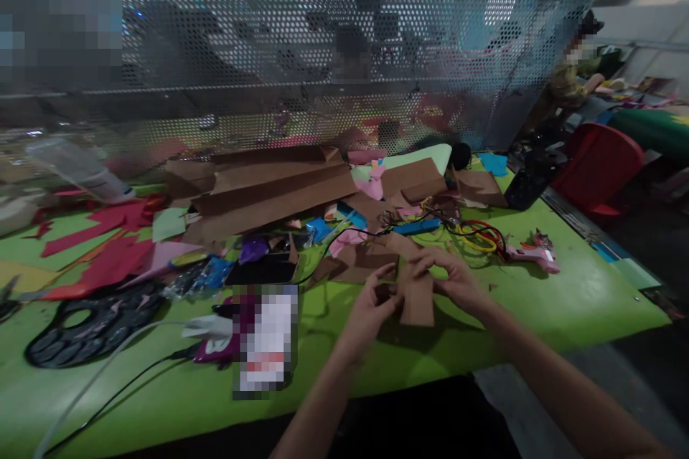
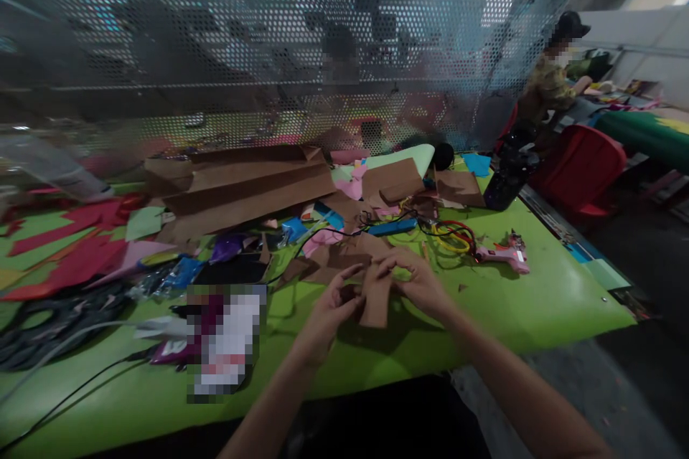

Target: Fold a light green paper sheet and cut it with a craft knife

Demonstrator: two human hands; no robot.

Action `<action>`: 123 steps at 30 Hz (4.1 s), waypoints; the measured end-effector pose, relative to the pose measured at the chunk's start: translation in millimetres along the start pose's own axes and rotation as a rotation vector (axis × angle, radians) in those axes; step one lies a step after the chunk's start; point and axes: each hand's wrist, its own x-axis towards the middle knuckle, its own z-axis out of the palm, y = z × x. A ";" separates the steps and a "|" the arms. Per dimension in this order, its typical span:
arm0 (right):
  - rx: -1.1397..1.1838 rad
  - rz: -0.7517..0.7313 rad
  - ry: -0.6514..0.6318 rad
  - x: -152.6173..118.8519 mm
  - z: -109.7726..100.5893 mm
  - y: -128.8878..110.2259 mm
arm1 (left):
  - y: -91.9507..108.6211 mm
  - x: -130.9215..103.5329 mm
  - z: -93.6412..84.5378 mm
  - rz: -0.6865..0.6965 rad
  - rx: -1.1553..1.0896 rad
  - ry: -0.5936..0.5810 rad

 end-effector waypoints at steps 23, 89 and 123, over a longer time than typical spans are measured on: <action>-0.918 -0.067 -0.171 30.1 -6.7 29.5 | 9.2 -10.0 -45.5 0.312 1.568 0.100; 0.520 0.127 -0.018 19.3 -27.2 -24.4 | 47.9 23.2 -36.6 0.432 1.547 0.293; -0.159 0.060 0.010 32.6 -9.1 46.3 | 207.3 145.8 -16.1 0.605 1.559 0.786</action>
